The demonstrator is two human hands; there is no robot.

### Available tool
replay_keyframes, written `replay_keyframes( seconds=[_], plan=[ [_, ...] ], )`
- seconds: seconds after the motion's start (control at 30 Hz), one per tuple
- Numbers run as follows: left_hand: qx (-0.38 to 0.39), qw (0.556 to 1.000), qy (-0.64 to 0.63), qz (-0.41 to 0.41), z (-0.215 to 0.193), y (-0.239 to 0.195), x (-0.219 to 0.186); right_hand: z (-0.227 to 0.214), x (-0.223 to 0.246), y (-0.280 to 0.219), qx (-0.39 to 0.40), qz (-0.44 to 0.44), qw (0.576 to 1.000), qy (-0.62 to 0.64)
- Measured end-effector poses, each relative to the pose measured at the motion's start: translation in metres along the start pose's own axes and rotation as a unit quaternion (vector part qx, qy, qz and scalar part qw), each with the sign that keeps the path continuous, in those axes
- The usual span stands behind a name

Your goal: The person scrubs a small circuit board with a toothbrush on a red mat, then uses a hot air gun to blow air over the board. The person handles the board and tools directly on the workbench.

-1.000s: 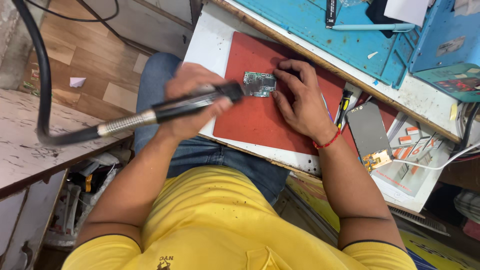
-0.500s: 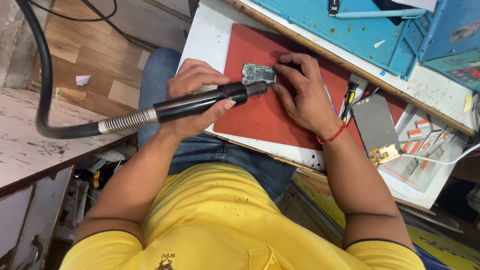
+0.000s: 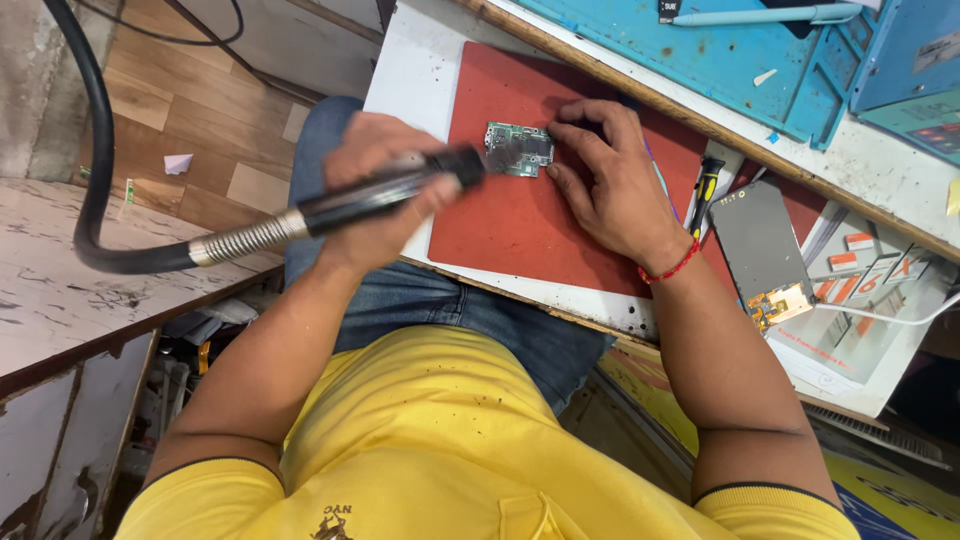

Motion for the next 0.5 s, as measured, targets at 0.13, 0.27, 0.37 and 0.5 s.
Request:
replay_keyframes(
  seconds=[0.13,0.27,0.37,0.5],
  plan=[
    [0.004,0.998,-0.051,-0.039,0.001,0.003,0.005,0.000,-0.003,-0.002,-0.005,-0.015,1.000,-0.002],
    [-0.002,0.997,-0.029,-0.068,-0.001,0.002,0.007,0.004,-0.008,-0.006,-0.003,-0.014,1.000,-0.006],
    [0.021,0.999,-0.018,-0.036,0.003,0.007,0.002,0.003,-0.008,-0.006,-0.008,-0.020,1.000,-0.006],
    [0.022,0.999,0.005,-0.027,0.002,0.008,0.001,0.001,-0.004,-0.006,-0.008,-0.022,1.000,-0.006]
  ],
)
Point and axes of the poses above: each hand's wrist, its own y-axis towards the middle knuckle, its own z-axis out of the palm, x = y × z, the point moved 6 cm from there along y, towards the middle knuckle, and after that the axes turned 2 degrees about x, right-handed, at the moved point
